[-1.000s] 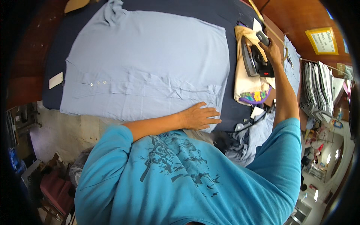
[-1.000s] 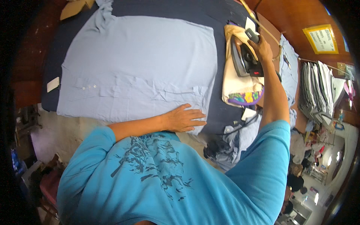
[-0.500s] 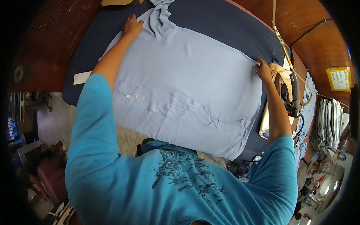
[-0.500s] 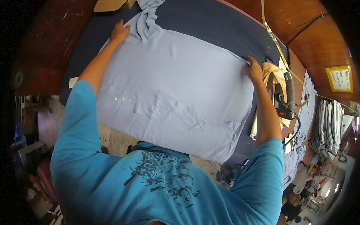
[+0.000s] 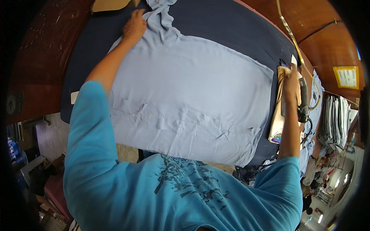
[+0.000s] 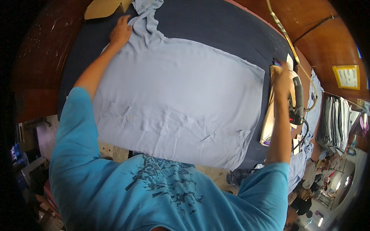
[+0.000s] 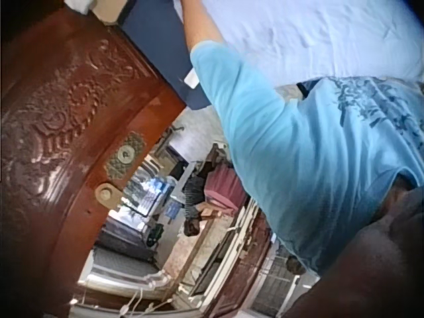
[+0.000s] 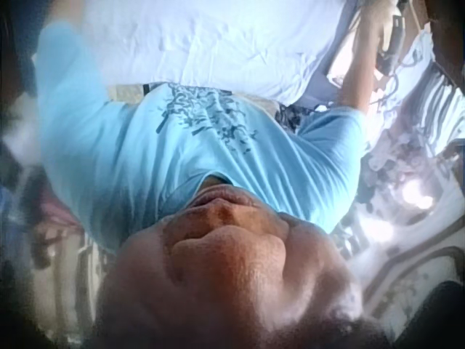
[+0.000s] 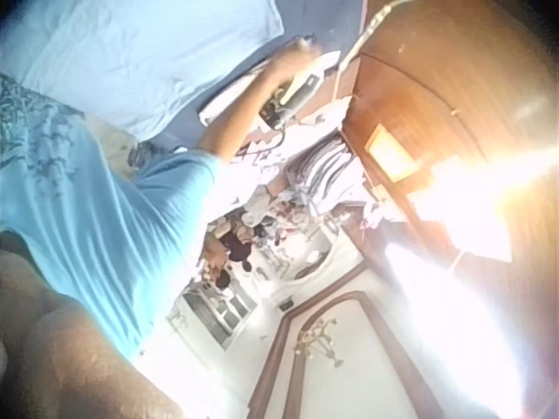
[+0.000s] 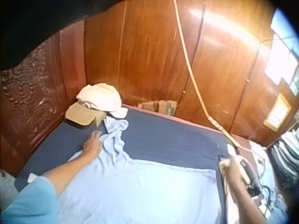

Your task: The person irons a light-blue button-down shirt on a padded work surface, smoothing the fabric by hand and using a steam iron to press the collar, yoke, and front panels.

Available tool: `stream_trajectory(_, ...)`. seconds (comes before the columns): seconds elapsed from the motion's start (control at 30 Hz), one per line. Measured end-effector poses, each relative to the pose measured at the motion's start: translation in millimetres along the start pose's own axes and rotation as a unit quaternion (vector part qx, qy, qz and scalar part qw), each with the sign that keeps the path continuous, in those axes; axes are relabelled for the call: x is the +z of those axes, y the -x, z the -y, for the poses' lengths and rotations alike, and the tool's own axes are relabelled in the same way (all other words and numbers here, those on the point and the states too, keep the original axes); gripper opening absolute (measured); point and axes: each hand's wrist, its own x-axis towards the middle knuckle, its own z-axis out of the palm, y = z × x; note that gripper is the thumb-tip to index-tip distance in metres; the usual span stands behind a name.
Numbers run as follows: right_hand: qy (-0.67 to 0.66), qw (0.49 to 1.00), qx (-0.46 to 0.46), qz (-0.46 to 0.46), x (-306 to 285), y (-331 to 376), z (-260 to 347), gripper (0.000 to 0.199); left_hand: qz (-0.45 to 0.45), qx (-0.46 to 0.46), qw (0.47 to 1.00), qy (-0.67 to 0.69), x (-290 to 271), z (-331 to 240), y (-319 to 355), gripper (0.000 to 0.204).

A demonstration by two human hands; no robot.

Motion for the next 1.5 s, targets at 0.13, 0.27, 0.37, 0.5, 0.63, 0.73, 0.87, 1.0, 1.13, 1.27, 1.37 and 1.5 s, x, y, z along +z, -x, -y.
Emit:
stream_trajectory(0.13,0.365,0.922,0.129,-0.020,-89,5,-53,0.062,0.087,0.276,0.956,0.053,-14,-36,7,0.038)
stream_trajectory(0.27,0.203,0.959,0.133,0.145,-93,15,-117,0.057,0.276,0.343,0.897,-0.046,-10,-67,-3,0.044)
stream_trajectory(0.37,0.058,0.948,0.211,0.231,-93,-10,-109,0.044,0.374,0.302,0.868,-0.123,-23,-84,-12,0.047)
stream_trajectory(0.5,-0.055,0.943,0.276,0.178,-87,-2,-95,0.029,0.388,0.290,0.859,-0.164,-19,-85,-16,0.047)
stream_trajectory(0.63,-0.050,0.982,0.101,0.148,-96,21,-38,0.042,0.403,0.300,0.850,-0.160,-18,-87,-20,0.052)
stream_trajectory(0.73,-0.015,0.980,-0.003,0.200,-101,17,65,0.049,0.425,0.303,0.834,-0.180,-29,-93,-24,0.055)
stream_trajectory(0.87,0.027,0.945,-0.084,0.316,-74,15,201,0.052,0.418,0.307,0.835,-0.185,-17,-86,-32,0.056)
stream_trajectory(1.0,-0.012,0.890,-0.199,0.410,-25,14,293,0.039,0.429,0.310,0.824,-0.202,-17,-88,-37,0.056)
stream_trajectory(1.13,-0.008,0.896,-0.236,0.377,10,15,346,0.037,0.416,0.322,0.825,-0.208,-17,-86,-41,0.056)
stream_trajectory(1.27,-0.009,0.925,-0.162,0.345,23,-8,361,0.043,0.443,0.275,0.839,-0.153,-10,-59,-59,0.050)
stream_trajectory(1.37,-0.028,0.954,-0.076,0.287,34,-29,350,0.056,0.454,0.241,0.852,-0.100,-9,-46,-69,0.042)
stream_trajectory(1.5,-0.031,0.956,-0.065,0.284,41,-40,350,0.053,0.465,0.235,0.850,-0.078,0,-41,-77,0.038)
